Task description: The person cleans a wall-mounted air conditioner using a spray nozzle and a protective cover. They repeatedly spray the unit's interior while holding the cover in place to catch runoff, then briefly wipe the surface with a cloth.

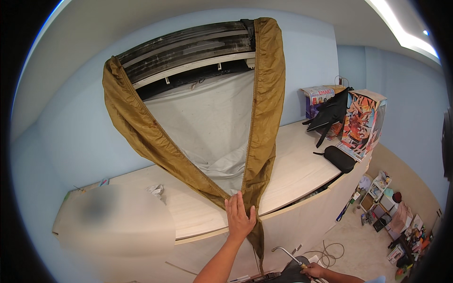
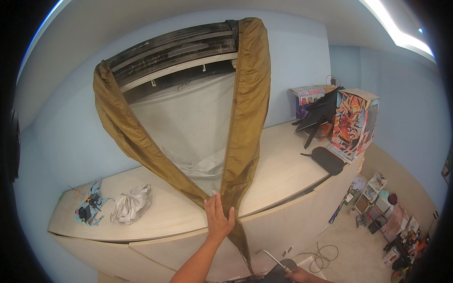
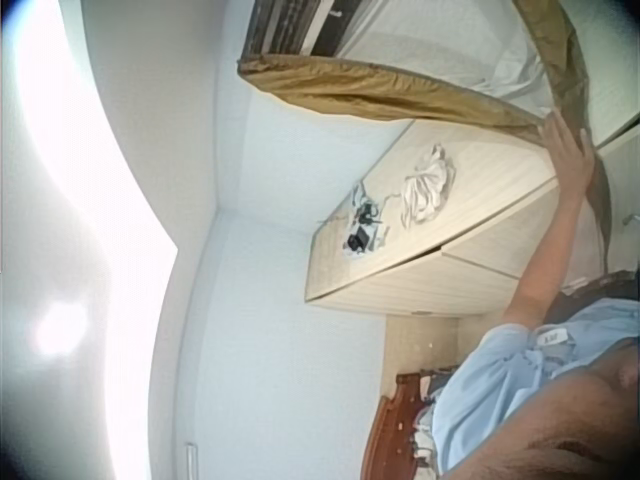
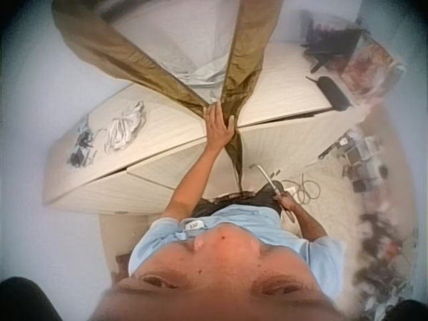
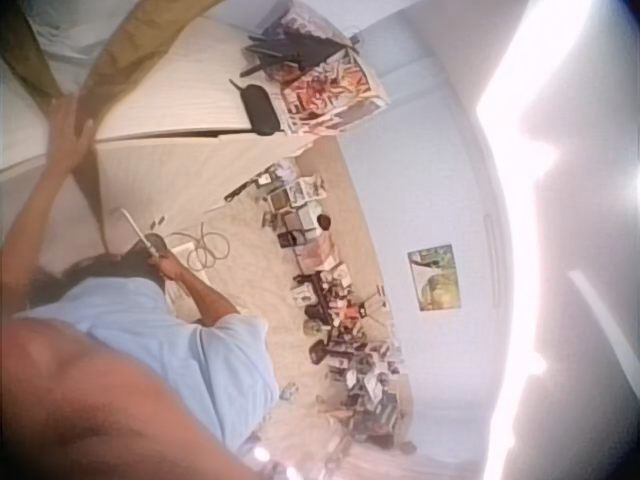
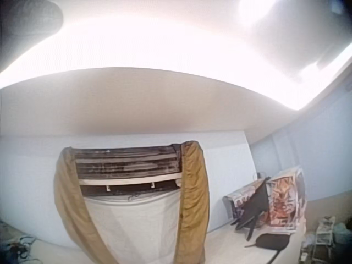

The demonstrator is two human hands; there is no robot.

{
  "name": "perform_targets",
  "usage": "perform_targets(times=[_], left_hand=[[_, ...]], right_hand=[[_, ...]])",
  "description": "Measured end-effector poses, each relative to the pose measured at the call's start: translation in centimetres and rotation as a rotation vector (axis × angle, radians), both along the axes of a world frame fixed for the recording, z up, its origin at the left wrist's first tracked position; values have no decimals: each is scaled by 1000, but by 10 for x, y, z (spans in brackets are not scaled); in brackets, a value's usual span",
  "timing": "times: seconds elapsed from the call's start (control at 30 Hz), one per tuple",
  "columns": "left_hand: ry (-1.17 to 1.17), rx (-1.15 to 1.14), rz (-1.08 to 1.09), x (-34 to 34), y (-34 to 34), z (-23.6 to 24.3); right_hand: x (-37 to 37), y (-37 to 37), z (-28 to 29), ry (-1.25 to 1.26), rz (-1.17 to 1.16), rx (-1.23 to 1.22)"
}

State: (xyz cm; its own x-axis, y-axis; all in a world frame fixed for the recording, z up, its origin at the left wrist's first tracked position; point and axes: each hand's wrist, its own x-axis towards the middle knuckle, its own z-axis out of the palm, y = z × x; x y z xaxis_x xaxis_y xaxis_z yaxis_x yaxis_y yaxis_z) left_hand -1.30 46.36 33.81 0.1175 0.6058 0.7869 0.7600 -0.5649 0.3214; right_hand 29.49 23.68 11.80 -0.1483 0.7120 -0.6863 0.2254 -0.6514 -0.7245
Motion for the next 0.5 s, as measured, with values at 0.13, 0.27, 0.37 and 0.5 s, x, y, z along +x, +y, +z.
perform_targets(times=[0.13, 0.27, 0.37, 0.5], left_hand=[[4, -1, 0, 0, 0, 0], [7, 6, 6, -1, 0, -1], [6, 10, -3, 1, -1, 1], [1, -6, -17, 0, 0, -1]], right_hand=[[-1, 1, 6, 6, 1, -16], [-4, 2, 13, -2, 33, -4], [-5, 1, 20, -13, 32, 0], [-2, 2, 12, 26, 40, -14]])
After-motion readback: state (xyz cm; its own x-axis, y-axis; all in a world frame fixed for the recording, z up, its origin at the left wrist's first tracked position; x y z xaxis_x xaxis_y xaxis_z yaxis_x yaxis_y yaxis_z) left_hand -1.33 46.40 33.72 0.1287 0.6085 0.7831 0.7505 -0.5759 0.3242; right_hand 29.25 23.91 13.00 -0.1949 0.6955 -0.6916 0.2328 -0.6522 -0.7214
